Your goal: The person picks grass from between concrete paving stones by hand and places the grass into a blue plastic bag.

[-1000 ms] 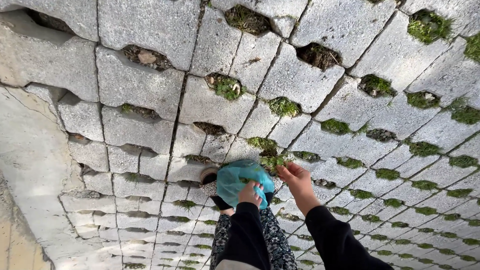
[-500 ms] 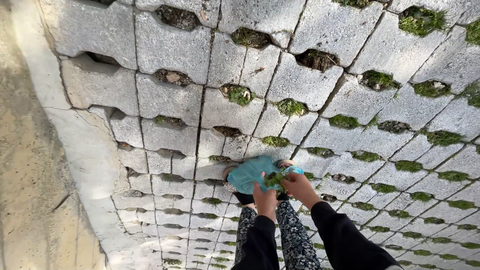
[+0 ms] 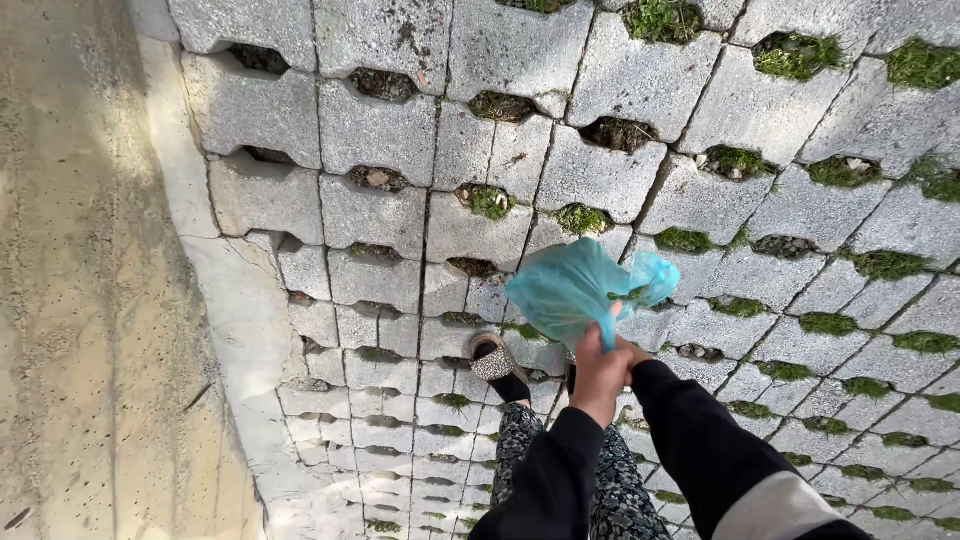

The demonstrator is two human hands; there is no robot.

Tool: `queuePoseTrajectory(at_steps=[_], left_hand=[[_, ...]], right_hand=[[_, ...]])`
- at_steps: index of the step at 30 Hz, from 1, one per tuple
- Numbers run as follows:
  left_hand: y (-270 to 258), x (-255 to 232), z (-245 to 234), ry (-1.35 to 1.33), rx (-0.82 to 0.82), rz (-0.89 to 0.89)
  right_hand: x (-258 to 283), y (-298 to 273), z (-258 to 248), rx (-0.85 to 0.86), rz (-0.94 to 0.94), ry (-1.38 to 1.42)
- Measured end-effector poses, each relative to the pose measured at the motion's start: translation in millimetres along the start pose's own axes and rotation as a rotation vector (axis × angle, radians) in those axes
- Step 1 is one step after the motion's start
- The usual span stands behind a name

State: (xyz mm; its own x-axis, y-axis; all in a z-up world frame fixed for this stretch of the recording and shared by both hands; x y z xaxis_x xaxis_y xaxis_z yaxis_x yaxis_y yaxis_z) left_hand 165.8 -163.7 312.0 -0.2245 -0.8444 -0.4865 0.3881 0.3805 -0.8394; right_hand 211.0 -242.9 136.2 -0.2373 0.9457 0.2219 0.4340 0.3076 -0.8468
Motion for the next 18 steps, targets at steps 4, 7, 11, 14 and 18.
queuePoseTrajectory(at_steps=[4, 7, 11, 14, 18], left_hand=[[-41.7, -73.4, 39.8, 0.058, 0.071, 0.011], [-59.9, -107.2, 62.7, 0.027, 0.051, 0.014], [-80.1, -125.7, 102.6, 0.072, 0.134, 0.044], [-111.1, -160.6, 132.1, 0.096, 0.206, 0.049], [-129.5, -174.5, 158.2, 0.122, 0.291, 0.016]], right_hand=[[-11.1, -12.7, -66.2, -0.117, -0.005, -0.079], [-20.5, -24.8, -142.5, -0.242, -0.003, -0.132], [-5.4, -87.3, -250.4, -0.524, -0.097, -0.288], [14.0, -131.3, -311.8, -0.693, -0.146, -0.448], [-81.4, -60.0, -306.2, -0.442, 0.109, -0.514]])
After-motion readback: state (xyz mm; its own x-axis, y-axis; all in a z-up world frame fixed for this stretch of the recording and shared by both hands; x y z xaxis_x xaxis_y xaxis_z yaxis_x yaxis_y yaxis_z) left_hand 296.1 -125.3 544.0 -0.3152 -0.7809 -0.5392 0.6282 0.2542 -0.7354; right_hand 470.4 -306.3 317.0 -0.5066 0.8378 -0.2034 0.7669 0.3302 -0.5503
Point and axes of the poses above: each hand's wrist, its own y-axis towards the middle knuckle, its own z-axis out of the palm, x = y × z, the point moved 8 cm from there along y, towards the middle knuckle, and after that the axes turned 2 degrees about x, right-handed, at the moved point
